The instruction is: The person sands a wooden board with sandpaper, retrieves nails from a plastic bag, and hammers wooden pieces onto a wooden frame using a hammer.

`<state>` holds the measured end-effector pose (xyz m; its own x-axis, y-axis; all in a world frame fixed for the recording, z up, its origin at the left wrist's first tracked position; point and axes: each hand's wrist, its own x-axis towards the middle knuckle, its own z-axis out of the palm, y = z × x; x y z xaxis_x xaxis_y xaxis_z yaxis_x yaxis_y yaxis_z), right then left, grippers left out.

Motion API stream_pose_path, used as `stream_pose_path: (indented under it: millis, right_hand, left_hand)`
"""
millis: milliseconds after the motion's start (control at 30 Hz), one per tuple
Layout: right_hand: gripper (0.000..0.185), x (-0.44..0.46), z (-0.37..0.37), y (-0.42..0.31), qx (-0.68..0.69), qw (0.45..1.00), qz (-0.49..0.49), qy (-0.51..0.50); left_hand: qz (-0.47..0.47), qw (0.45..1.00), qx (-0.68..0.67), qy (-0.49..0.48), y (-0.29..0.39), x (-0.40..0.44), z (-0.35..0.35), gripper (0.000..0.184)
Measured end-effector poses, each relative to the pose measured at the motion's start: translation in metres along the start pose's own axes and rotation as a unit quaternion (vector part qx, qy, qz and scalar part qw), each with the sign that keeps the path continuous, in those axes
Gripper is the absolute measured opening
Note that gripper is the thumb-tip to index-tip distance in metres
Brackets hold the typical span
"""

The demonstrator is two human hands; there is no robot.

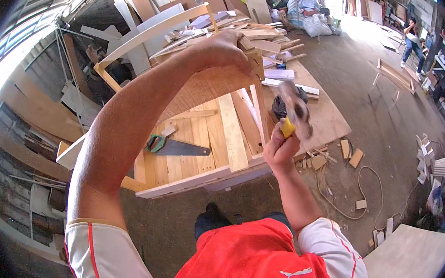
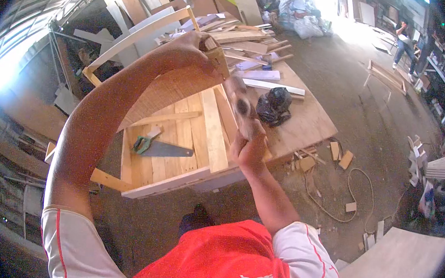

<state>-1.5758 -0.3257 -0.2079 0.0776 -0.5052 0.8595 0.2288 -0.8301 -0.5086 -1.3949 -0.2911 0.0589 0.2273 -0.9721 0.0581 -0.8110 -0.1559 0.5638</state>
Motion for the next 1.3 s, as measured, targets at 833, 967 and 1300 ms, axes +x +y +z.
stream_pose_path:
  millis: [833,967,1300]
  right_hand:
    - [0.021,0.0,0.011,-0.001,-0.009,1.0,0.008,0.0]
    - [0.022,-0.01,0.002,0.011,0.011,0.998,0.064,-0.022]
    - [0.022,-0.004,-0.013,0.002,-0.006,0.998,0.046,-0.05]
  left_hand:
    - [-0.041,0.998,0.055,-0.002,0.014,-0.007,-0.005,0.061]
    - [-0.018,0.997,0.069,-0.003,0.009,-0.007,-0.006,0.065]
    - [-0.026,0.998,-0.003,-0.059,0.0,-0.011,-0.012,0.074]
